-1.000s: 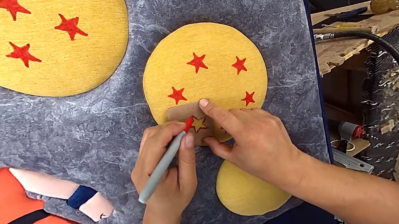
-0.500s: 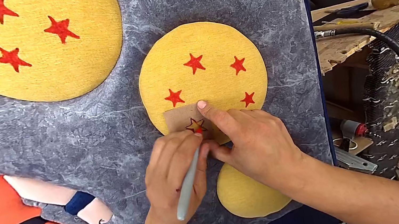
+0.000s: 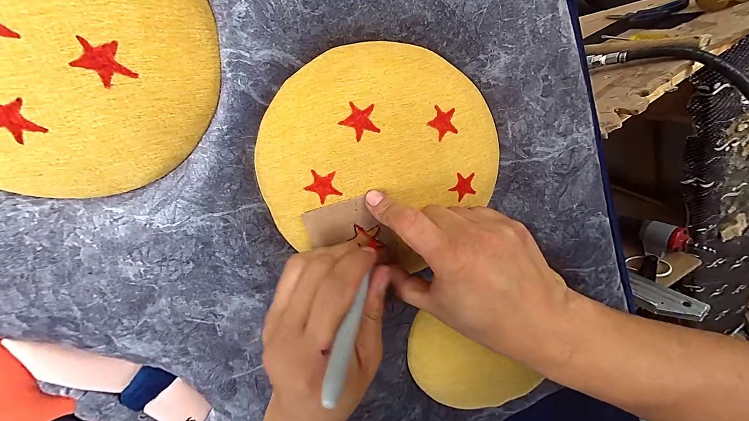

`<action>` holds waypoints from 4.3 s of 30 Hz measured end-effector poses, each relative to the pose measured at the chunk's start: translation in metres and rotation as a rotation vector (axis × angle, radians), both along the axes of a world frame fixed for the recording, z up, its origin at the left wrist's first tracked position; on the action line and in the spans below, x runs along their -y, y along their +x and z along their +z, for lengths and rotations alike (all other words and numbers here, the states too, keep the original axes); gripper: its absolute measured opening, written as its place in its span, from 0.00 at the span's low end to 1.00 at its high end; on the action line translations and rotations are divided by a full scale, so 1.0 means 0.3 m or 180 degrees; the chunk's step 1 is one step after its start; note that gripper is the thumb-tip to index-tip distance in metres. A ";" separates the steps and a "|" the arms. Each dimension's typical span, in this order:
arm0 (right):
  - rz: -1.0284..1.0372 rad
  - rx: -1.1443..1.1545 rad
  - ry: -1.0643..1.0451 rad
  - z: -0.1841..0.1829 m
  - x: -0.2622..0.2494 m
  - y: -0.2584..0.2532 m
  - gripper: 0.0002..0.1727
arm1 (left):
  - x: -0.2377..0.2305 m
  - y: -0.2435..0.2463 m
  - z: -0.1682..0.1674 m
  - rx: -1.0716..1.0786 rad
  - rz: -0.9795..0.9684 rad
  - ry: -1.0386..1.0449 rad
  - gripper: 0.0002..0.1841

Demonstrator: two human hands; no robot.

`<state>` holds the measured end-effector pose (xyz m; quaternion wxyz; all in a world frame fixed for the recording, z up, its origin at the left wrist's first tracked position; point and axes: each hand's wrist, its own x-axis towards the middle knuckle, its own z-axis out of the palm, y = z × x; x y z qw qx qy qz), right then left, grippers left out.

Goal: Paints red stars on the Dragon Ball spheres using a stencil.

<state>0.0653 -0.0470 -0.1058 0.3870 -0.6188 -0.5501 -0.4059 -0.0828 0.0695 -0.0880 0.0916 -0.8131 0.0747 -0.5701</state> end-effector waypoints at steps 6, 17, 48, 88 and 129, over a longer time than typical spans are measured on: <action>0.0012 -0.0020 -0.0012 0.001 -0.001 -0.001 0.34 | 0.000 -0.008 0.010 -0.0175 0.0029 -0.0038 0.10; 0.0028 -0.0080 -0.0045 0.000 -0.003 -0.003 0.32 | 0.009 -0.013 -0.001 0.0060 0.0162 -0.0250 0.10; 0.0097 -0.0078 0.0010 0.000 -0.003 0.001 0.32 | 0.013 -0.025 -0.015 -0.0040 0.0173 -0.0316 0.10; -0.0016 -0.0010 0.0113 -0.002 -0.005 0.005 0.32 | 0.094 0.129 -0.115 0.1269 0.0045 -0.1045 0.10; 0.0028 0.0020 0.0189 -0.001 -0.010 -0.001 0.31 | 0.015 0.049 -0.085 0.0762 0.0198 -0.0237 0.11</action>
